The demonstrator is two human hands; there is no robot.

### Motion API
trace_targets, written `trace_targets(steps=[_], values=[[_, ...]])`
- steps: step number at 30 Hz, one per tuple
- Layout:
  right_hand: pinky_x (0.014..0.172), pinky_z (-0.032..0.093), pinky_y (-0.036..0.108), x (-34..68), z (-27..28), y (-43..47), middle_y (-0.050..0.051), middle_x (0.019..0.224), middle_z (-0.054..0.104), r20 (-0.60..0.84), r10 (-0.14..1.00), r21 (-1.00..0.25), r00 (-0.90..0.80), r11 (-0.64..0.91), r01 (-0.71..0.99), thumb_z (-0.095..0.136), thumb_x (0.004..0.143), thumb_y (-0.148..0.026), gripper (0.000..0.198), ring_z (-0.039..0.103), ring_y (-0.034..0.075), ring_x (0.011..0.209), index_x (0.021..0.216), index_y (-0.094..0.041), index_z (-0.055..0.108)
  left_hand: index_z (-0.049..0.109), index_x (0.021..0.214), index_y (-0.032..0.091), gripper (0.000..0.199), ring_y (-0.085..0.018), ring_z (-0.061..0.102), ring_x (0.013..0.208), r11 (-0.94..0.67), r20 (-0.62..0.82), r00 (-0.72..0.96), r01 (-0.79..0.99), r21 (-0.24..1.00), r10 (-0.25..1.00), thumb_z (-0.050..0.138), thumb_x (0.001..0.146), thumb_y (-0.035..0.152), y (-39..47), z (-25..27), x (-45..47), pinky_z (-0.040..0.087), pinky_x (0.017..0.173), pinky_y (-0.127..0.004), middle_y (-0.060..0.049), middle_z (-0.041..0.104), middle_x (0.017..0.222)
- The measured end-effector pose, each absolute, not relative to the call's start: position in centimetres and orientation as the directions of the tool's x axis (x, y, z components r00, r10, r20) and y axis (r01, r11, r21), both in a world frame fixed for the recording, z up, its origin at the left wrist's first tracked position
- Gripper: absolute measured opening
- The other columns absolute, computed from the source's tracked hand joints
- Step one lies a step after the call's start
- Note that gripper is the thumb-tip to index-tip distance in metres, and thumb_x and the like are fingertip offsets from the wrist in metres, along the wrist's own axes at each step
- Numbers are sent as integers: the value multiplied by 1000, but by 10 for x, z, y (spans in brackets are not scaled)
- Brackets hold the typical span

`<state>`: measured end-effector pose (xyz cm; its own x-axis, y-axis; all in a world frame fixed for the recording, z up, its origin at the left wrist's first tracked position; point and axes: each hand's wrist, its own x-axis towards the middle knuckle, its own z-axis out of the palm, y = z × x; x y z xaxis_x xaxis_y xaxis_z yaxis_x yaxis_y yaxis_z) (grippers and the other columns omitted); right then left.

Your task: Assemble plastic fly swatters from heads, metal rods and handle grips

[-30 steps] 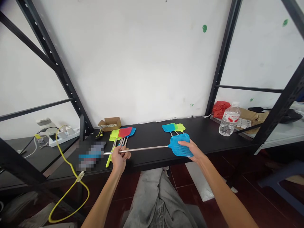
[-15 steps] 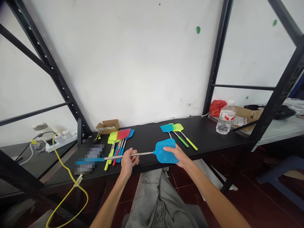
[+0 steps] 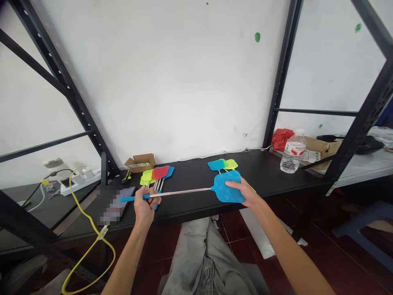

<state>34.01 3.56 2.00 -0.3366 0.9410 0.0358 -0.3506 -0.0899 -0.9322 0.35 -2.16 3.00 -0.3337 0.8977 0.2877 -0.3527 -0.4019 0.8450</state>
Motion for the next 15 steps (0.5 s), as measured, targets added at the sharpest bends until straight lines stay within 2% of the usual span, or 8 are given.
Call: trace_targets(steps=[15], values=[[76, 58, 46, 343, 25, 34, 10, 98, 75, -26, 983, -948, -182, -82, -309, 79, 68, -25, 34, 71, 34, 90, 101, -20, 69, 22, 48, 24, 41, -9, 21, 35, -407, 287, -347, -351, 843, 893, 39, 82, 39, -19, 22, 22, 30, 40, -25, 7, 14, 42]])
